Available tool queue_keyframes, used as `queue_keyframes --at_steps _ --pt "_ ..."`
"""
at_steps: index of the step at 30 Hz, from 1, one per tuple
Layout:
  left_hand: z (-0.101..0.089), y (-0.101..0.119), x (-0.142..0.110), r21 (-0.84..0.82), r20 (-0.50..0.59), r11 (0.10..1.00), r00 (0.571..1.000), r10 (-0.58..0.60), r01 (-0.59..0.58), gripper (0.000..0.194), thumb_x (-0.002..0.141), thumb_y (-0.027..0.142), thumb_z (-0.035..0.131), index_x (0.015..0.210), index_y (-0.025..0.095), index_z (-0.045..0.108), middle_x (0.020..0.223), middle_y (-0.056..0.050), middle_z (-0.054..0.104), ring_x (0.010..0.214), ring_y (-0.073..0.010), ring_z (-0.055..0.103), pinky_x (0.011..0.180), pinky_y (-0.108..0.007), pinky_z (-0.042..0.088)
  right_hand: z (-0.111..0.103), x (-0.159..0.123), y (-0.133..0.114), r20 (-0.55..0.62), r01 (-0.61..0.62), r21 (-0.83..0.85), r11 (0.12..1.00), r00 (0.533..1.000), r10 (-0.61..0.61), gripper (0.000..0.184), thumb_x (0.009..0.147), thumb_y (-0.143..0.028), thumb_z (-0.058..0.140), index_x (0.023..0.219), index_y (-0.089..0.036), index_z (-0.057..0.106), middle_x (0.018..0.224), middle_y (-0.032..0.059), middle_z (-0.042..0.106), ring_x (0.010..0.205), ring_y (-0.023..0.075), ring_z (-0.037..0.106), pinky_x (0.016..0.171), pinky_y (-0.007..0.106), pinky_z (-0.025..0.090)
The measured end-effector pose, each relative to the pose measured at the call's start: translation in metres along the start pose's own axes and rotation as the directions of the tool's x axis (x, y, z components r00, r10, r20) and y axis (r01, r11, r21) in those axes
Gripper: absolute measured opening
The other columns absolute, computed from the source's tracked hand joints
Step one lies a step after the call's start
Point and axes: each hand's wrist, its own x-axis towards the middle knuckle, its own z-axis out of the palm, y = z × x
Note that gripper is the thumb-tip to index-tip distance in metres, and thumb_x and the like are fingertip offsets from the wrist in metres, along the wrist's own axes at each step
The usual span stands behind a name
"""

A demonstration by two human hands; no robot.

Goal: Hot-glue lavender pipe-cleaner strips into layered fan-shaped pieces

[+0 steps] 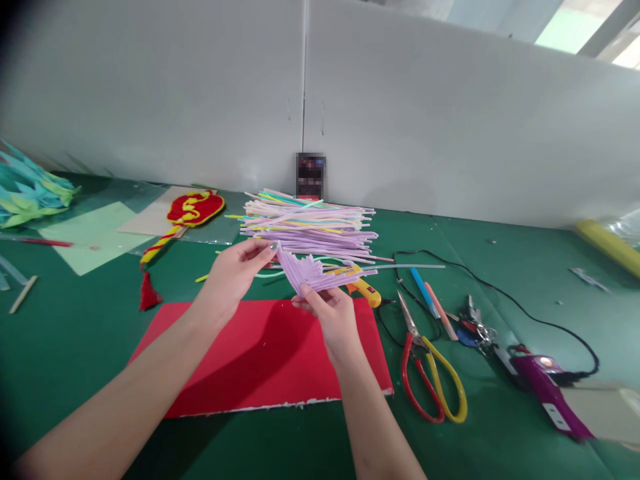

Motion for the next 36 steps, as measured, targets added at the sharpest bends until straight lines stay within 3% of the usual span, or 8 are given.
queue_keyframes --at_steps 10,24,31,36 --pt "0.0015 -0.0002 0.0026 -0.159 0.041 0.987 0.999 -0.019 0.026 0.019 0.064 0.031 0.07 0.075 0.017 0.065 0.072 0.0 0.065 0.073 -0.0146 0.06 0.071 -0.027 0.048 -0.0008 -0.0005 -0.0027 0.06 -0.119 0.136 0.984 0.992 0.112 0.015 0.063 -0.026 0.075 0.071 -0.015 0.068 0.064 -0.001 0.066 0.06 0.0084 0.061 0.061 0.02 0.053" --pt "0.0026 0.0041 -0.0029 -0.166 0.081 0.986 0.997 -0.003 0.016 0.021 0.067 0.034 0.068 0.077 0.017 0.065 0.075 -0.001 0.064 0.073 -0.014 0.058 0.069 -0.026 0.045 -0.0025 0.0014 -0.0011 0.071 -0.224 0.164 0.961 0.974 0.215 0.017 0.06 -0.027 0.076 0.068 -0.016 0.066 0.059 -0.0029 0.062 0.06 0.0085 0.061 0.061 0.019 0.053" --pt "0.0019 0.0027 -0.0019 -0.135 0.101 0.99 0.995 -0.021 0.035 0.02 0.069 0.034 0.066 0.079 0.017 0.065 0.077 -0.002 0.065 0.075 -0.0151 0.058 0.065 -0.024 0.044 -0.0026 0.0018 -0.0016 0.073 -0.212 0.158 0.964 0.977 0.202 0.018 0.06 -0.027 0.076 0.069 -0.015 0.067 0.061 -0.0022 0.064 0.06 0.0085 0.061 0.062 0.02 0.053" --pt "-0.0004 0.0036 0.0004 -0.034 0.08 0.999 0.997 -0.011 0.014 0.02 0.07 0.036 0.065 0.075 0.018 0.065 0.075 -0.002 0.065 0.075 -0.0165 0.06 0.065 -0.025 0.045 -0.0018 0.0036 0.0013 0.013 -0.074 0.066 0.995 0.997 0.073 0.019 0.061 -0.029 0.075 0.071 -0.014 0.068 0.063 0.0002 0.066 0.061 0.011 0.062 0.064 0.024 0.054"
